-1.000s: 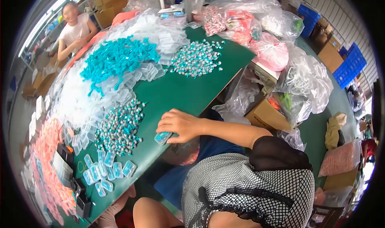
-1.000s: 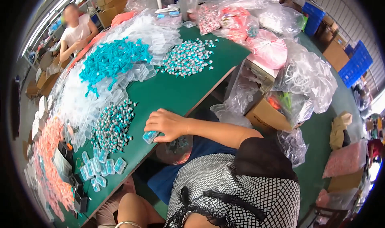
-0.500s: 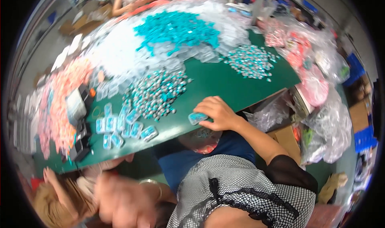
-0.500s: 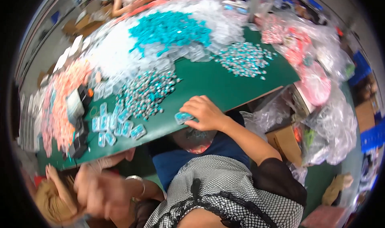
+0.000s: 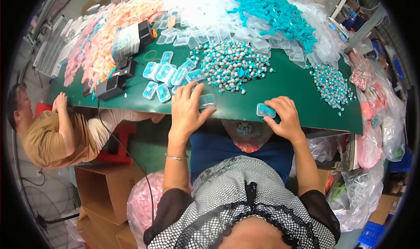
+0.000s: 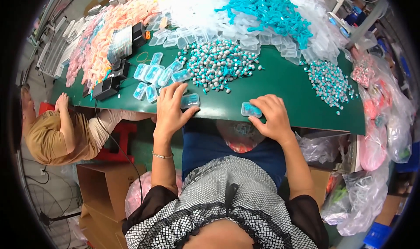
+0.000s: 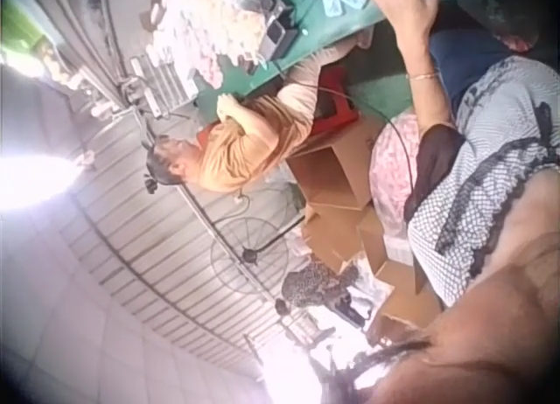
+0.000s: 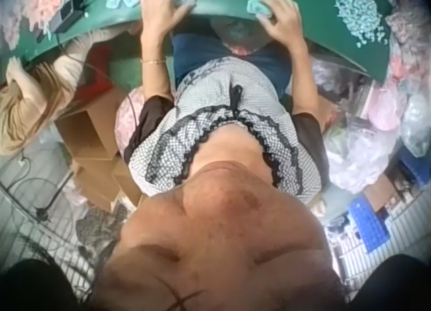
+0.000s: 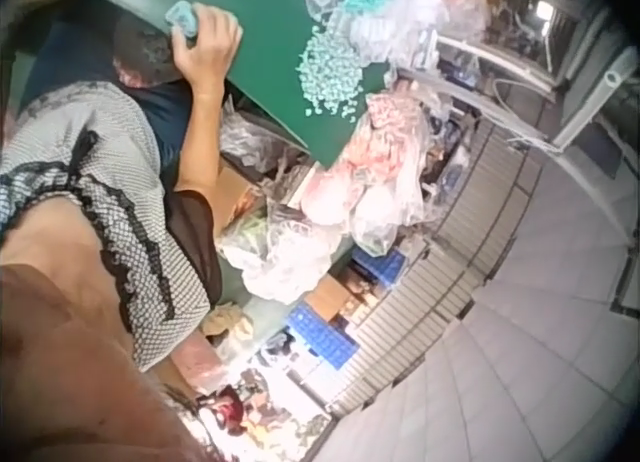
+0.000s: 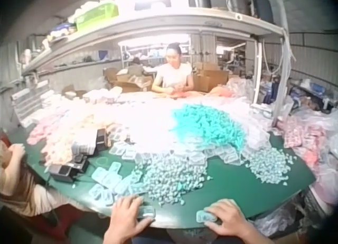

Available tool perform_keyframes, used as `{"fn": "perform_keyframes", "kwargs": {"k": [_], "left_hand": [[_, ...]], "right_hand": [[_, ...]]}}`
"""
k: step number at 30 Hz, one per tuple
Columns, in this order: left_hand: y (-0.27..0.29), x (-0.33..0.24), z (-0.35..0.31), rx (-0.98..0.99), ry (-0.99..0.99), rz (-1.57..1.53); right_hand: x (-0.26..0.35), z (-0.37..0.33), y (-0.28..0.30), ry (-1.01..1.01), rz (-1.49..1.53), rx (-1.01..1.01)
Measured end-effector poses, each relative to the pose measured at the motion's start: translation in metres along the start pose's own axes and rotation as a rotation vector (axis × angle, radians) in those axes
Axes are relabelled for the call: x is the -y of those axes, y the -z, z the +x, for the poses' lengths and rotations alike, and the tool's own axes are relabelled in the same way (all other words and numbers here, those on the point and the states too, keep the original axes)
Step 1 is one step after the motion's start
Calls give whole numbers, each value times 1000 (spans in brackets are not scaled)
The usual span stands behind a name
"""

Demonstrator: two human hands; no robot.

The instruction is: The recorder sorts and packages beads and decorative items into small plastic containers.

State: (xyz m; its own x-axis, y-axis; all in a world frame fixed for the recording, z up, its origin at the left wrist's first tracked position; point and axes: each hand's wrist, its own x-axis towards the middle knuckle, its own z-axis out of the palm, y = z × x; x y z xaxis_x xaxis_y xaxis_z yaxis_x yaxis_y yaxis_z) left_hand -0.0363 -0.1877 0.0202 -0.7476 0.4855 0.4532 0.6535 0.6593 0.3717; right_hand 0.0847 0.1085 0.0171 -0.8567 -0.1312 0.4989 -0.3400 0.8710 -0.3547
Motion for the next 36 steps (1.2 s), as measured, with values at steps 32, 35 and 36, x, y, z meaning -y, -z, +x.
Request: {"fn": "perform_keyframes", "kwargs": {"k": [32,35,36], "left_hand": [[-54,-66,-74,601,105,-961],[-135,-46,-91,875,401,-896],[-172,-38,-102,857,309,-729]], "right_hand": [[52,-68,-31,-358,675,71],[-8,-130,-109,-847,904,235],[-21,-140,-140,-800,860,126]]}}
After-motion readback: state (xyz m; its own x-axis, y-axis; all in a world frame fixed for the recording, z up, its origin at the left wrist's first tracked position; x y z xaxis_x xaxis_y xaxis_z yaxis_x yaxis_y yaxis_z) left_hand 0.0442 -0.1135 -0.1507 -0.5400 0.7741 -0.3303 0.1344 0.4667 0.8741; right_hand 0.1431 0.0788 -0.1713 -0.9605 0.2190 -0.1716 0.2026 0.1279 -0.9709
